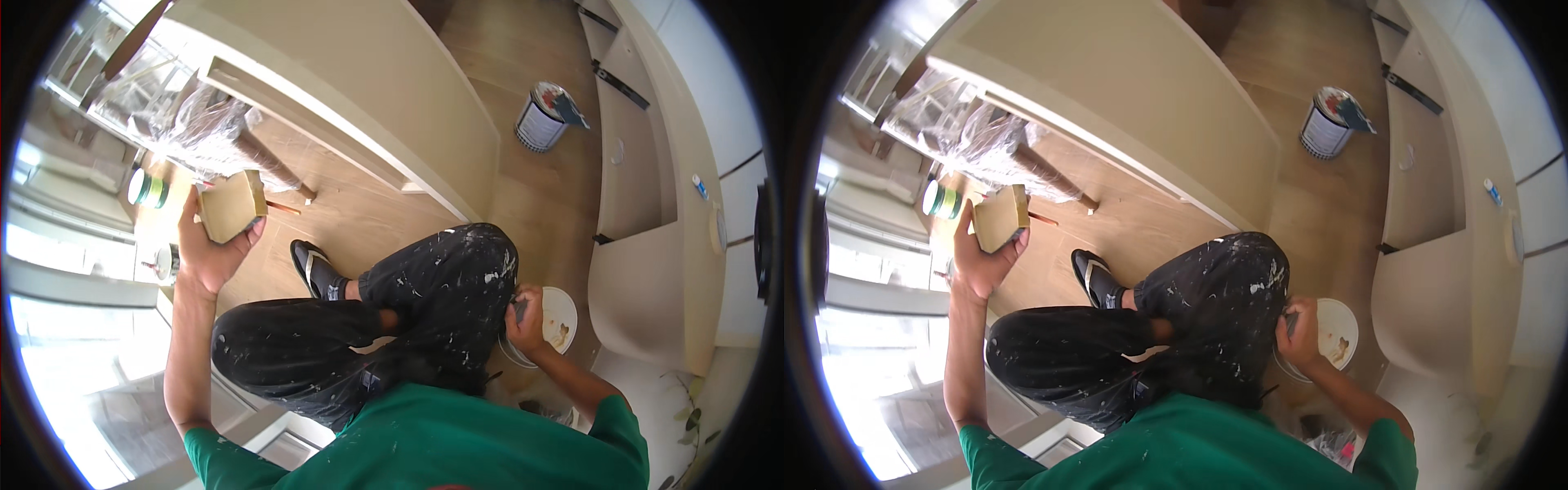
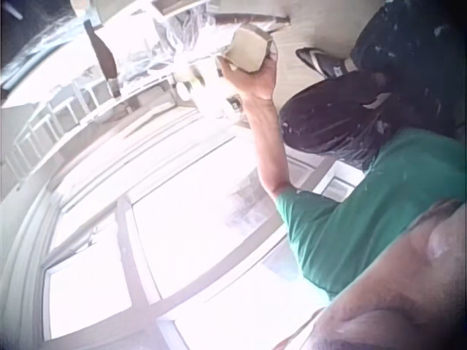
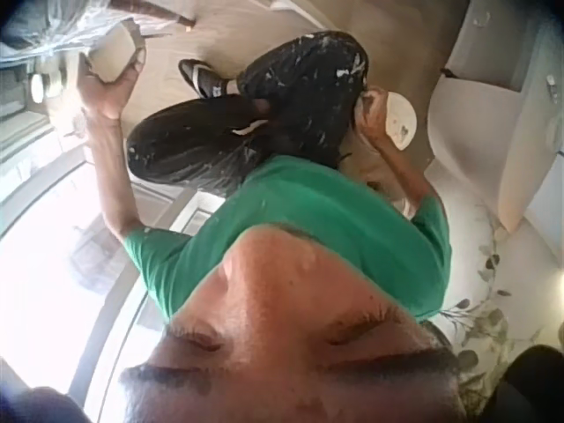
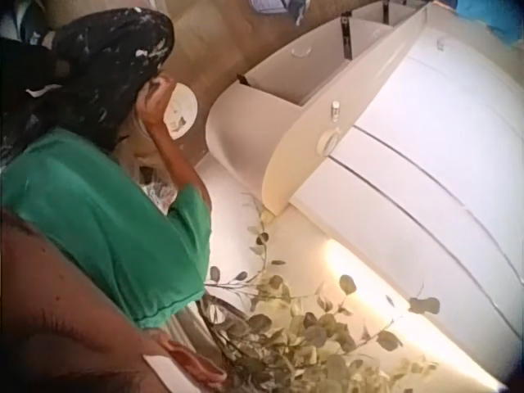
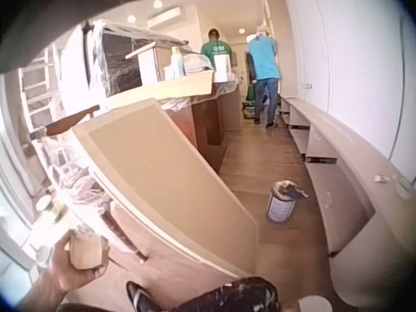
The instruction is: The person paints a wooden furniture component using a thin brush and a small container of white paint, applying it to the edges and inner surfaces while sitting on the floor.
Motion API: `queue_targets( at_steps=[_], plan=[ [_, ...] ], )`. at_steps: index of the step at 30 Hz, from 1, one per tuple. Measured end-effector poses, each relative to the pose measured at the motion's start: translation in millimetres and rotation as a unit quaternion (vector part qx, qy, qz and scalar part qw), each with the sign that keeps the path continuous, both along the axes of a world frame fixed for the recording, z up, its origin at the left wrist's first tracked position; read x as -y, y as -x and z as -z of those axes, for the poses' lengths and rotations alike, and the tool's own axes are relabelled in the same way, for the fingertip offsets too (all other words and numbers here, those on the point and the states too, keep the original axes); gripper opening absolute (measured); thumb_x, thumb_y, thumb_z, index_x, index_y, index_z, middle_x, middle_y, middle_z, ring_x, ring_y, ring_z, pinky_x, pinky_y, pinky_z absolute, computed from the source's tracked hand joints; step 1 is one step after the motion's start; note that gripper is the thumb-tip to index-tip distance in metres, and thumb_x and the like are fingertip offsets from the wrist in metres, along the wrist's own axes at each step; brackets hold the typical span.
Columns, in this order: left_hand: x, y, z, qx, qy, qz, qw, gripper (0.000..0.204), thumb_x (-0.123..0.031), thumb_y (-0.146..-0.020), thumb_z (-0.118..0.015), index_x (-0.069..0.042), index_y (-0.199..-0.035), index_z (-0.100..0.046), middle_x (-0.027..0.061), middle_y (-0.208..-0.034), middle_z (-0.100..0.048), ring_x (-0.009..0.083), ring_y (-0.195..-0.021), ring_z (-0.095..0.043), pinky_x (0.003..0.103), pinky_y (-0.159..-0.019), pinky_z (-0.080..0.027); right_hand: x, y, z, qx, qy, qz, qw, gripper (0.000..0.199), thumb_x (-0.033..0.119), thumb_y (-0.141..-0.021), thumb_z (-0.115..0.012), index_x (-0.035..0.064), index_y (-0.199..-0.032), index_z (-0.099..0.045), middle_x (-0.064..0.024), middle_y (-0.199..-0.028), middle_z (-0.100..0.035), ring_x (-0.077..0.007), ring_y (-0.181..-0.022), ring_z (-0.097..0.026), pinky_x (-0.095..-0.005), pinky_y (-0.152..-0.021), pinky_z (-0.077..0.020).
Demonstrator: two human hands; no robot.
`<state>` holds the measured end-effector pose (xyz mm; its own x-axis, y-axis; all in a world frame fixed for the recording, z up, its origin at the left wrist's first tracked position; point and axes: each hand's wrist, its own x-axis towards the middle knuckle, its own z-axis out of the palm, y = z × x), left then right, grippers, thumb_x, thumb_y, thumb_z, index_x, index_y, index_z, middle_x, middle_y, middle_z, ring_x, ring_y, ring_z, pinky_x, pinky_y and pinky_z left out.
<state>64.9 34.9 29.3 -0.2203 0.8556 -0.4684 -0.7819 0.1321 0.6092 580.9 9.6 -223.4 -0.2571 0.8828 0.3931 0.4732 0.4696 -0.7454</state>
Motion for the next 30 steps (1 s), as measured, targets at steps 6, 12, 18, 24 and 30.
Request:
queue_targets(
  at_steps=[6, 12, 18, 24, 30],
  plan=[
    [-24, -7, 28, 0.038, 0.024, 0.084, 0.995, 0.069, -0.062, -0.105, -0.041, -0.005, -0.14, -0.054, 0.0166, -0.135, -0.062, 0.0355, -0.123, -0.06, 0.053, -0.102, -0.049, 8, -6, 8, 0.026, -0.026, 0.024, 0.999, 0.034, 0.002, -0.081, -0.065, 0.0019, -0.111, -0.048, -0.0221, -0.109, -0.052, -0.038, -0.098, -0.053, -0.0459, -0.089, -0.0446],
    [-34, -11, 72, 0.088, -0.006, 0.145, 0.985, 0.069, -0.064, -0.104, -0.041, -0.006, -0.141, -0.054, 0.0151, -0.136, -0.062, 0.0333, -0.123, -0.061, 0.052, -0.101, -0.05, 8, -6, 2, 0.067, -0.1, 0.039, 0.992, 0.041, 0.012, -0.081, -0.069, 0.0025, -0.116, -0.051, -0.0211, -0.111, -0.053, -0.0372, -0.1, -0.053, -0.0483, -0.089, -0.0448],
    [-11, -16, 115, 0.142, -0.033, 0.17, 0.975, 0.075, -0.068, -0.103, -0.041, -0.006, -0.144, -0.053, 0.0154, -0.138, -0.062, 0.0357, -0.123, -0.061, 0.05, -0.1, -0.051, -12, 87, -89, 0.023, -0.234, -0.029, 0.972, 0.037, 0.023, -0.084, -0.074, 0.0036, -0.114, -0.062, -0.015, -0.102, -0.061, -0.033, -0.091, -0.059, -0.0466, -0.083, -0.0486],
    [15, -33, 128, 0.197, -0.001, 0.215, 0.957, 0.078, -0.071, -0.101, -0.041, -0.005, -0.142, -0.054, 0.0159, -0.137, -0.063, 0.0361, -0.121, -0.063, 0.051, -0.099, -0.052, -46, 217, -84, -0.009, 0.108, -0.17, 0.979, 0.068, 0.004, -0.091, -0.072, 0.0049, -0.153, -0.044, -0.011, -0.097, -0.065, -0.0226, -0.088, -0.065, -0.0337, -0.082, -0.0533],
    [39, -39, 137, 0.263, 0.058, 0.308, 0.912, 0.083, -0.074, -0.098, -0.044, -0.006, -0.144, -0.054, 0.0138, -0.141, -0.062, 0.032, -0.125, -0.063, 0.048, -0.106, -0.05, -76, 271, -48, -0.046, 0.155, -0.28, 0.946, 0.075, 0.002, -0.089, -0.072, 0.0164, -0.157, -0.044, -0.0052, -0.098, -0.065, -0.0191, -0.089, -0.064, -0.0305, -0.081, -0.054]
  ],
)
